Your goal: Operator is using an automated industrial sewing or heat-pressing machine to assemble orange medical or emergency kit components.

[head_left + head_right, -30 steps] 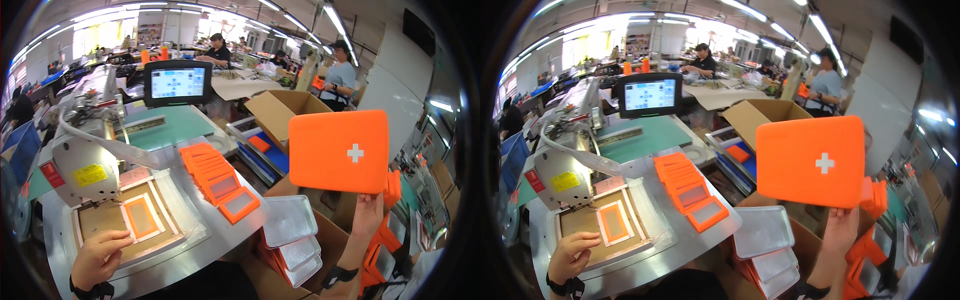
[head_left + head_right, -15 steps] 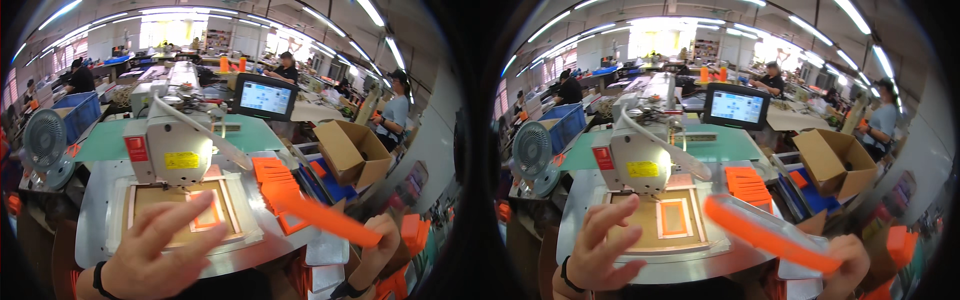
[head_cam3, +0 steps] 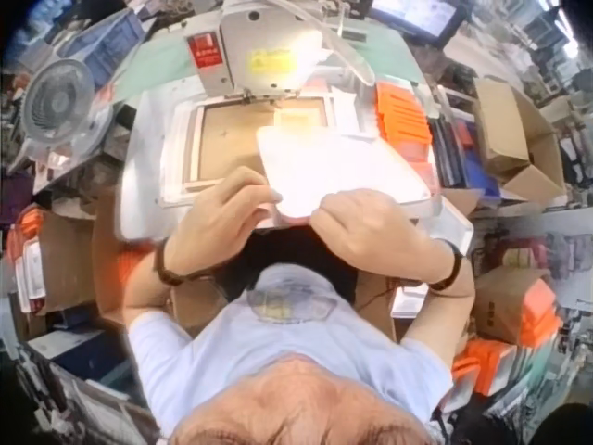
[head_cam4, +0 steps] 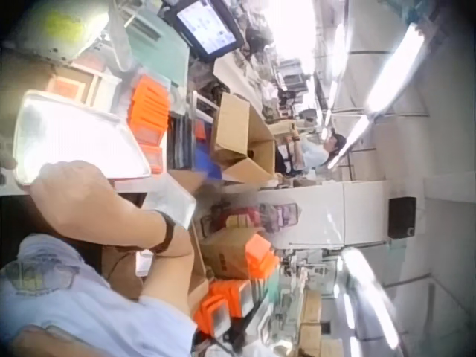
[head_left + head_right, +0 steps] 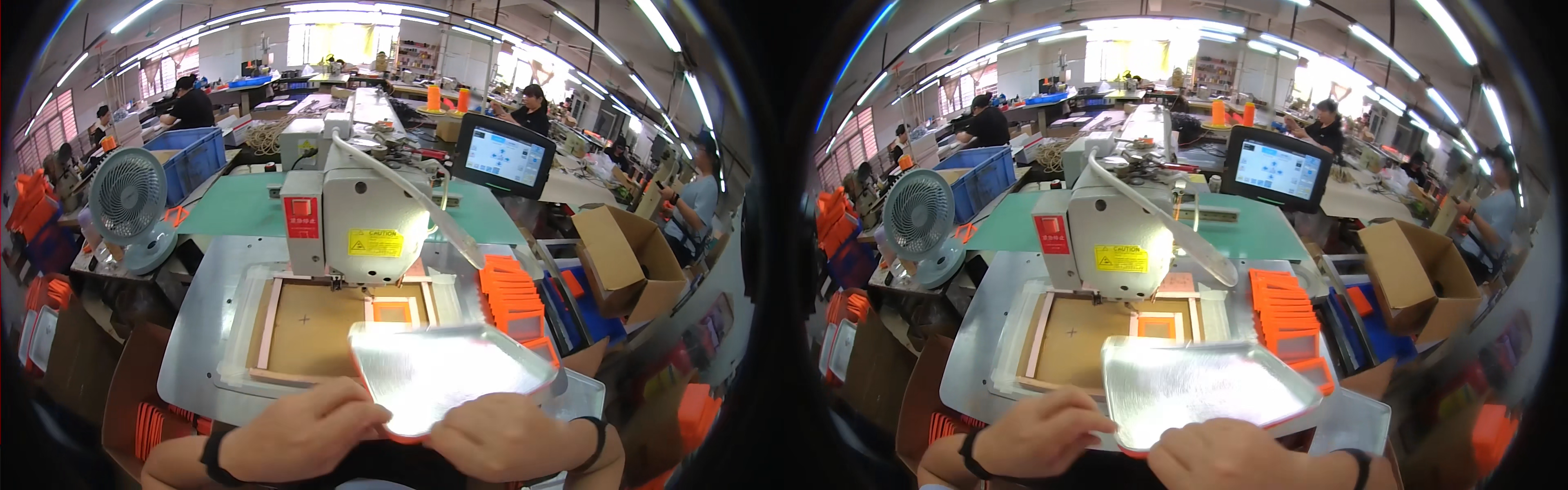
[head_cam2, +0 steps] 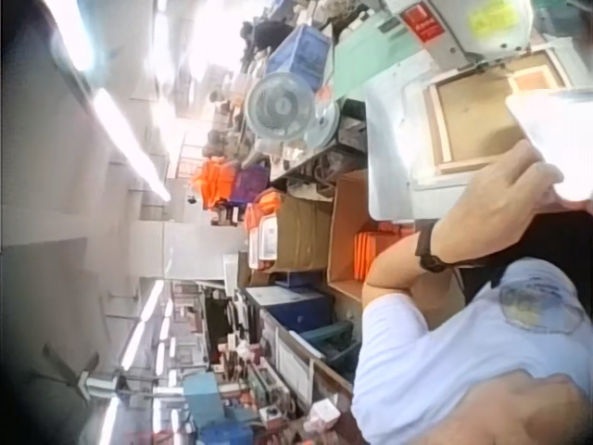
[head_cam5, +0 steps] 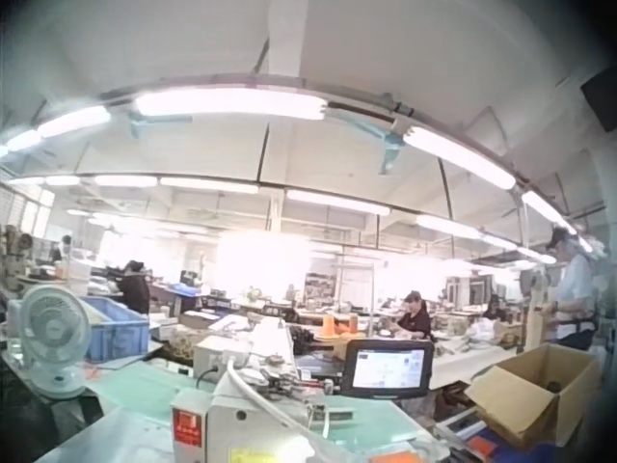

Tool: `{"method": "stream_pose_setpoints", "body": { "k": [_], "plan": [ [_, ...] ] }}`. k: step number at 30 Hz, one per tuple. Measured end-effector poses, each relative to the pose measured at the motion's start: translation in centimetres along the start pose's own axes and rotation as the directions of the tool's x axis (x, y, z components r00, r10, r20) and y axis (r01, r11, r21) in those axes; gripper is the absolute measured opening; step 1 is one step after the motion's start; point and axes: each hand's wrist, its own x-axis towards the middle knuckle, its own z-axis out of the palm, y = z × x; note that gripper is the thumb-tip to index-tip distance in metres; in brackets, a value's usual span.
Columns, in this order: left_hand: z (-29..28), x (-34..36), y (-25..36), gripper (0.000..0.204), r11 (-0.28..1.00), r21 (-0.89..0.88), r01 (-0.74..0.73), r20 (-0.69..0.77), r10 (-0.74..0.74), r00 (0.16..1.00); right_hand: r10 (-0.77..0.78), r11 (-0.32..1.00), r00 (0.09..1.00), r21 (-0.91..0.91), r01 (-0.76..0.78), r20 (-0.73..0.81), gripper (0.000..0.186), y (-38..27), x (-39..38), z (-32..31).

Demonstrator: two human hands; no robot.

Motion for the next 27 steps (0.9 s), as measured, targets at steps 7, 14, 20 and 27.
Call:
{"method": "stream_pose_setpoints", "body": {
  "k": [7, 14, 20, 27],
  "plan": [
    [3.1, -1.1, 0.5, 0.057, 0.962, 0.267, -0.053, 0.200, -0.001, 0.980, -0.062, 0.995, 0.991, 0.073, 0.071, -0.122, 0.013, 0.3, 1.0, 2.2],
    [6.9, -3.5, -4.6, 0.042, 0.834, 0.551, -0.034, 0.115, -0.035, 0.993, 0.400, 0.909, 0.899, 0.048, -0.414, 0.177, 0.024, 1.7, -4.0, 1.3],
    [5.7, -3.9, -4.8, 0.020, 0.956, 0.292, 0.010, -0.045, 0.003, 0.999, 0.520, 0.848, 0.821, -0.035, -0.528, 0.236, 0.022, 1.1, -9.6, 2.5],
    [-2.7, -2.3, -2.0, 0.027, 0.943, 0.276, 0.185, -0.185, -0.136, 0.973, 0.512, 0.819, 0.846, 0.383, -0.428, -0.151, 0.027, 5.6, -6.9, 0.5]
  ]
}}
